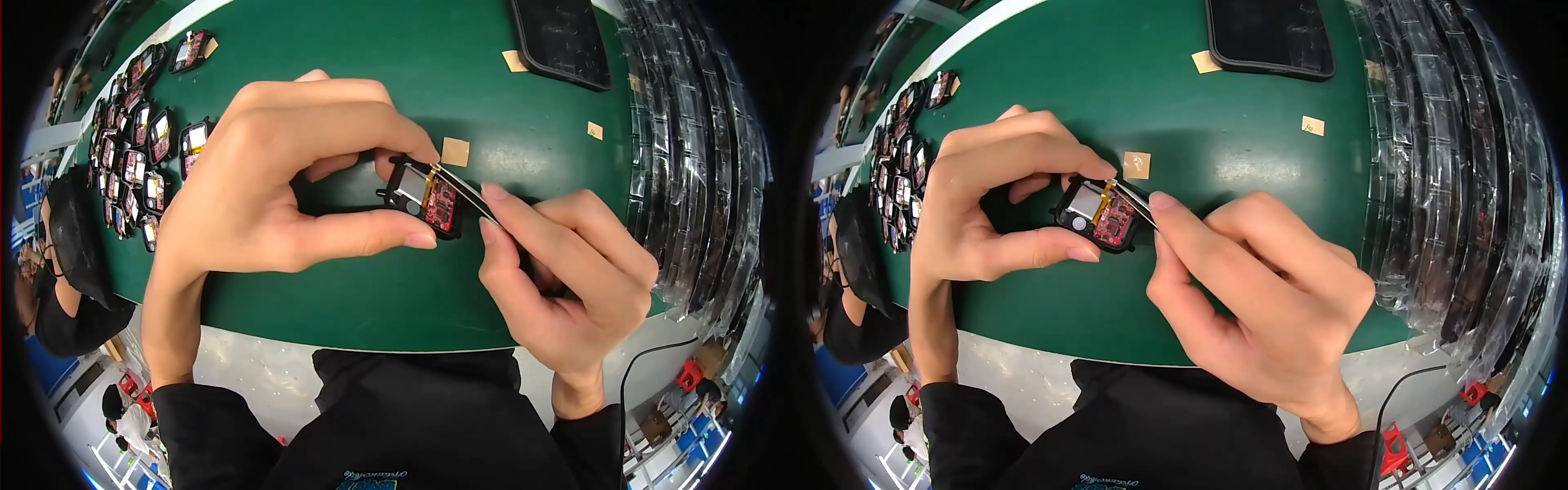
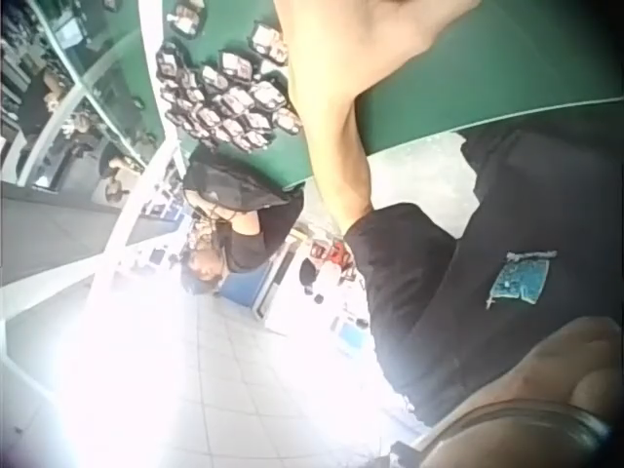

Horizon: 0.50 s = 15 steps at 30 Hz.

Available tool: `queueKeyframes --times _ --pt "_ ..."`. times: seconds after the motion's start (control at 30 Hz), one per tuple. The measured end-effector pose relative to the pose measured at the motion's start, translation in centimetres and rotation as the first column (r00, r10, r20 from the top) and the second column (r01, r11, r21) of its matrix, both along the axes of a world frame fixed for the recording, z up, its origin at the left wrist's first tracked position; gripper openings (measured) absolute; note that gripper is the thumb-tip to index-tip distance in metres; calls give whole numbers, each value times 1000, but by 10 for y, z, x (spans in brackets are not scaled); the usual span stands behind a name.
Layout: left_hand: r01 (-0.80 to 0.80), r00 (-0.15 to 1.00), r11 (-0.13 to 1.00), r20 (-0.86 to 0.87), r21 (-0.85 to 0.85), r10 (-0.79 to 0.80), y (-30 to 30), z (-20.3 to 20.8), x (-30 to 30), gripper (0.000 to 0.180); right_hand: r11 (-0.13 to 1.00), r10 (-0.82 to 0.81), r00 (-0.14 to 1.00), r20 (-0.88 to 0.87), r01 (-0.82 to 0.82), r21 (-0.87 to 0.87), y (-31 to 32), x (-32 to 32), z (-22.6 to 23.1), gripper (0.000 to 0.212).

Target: Applying small adhesive tape strips to circuit boards for smartwatch assembly using tweezers.

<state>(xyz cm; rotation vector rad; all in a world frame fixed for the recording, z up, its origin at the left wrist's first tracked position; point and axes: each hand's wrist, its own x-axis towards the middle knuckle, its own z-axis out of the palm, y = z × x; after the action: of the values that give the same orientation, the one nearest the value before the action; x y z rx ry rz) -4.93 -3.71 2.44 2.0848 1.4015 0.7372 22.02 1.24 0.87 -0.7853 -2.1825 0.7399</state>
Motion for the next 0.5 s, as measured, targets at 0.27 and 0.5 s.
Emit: queueKeyframes --times 0.27,0.5 --pt "70 991 995 115 -71 -61 3 -6 -12 63 993 48 998 -33 -51 -110 3 3 3 29" --pt "86 993 994 88 -70 -80 4 -2 -10 61 982 69 997 15 -65 -178 3 3 8 27"
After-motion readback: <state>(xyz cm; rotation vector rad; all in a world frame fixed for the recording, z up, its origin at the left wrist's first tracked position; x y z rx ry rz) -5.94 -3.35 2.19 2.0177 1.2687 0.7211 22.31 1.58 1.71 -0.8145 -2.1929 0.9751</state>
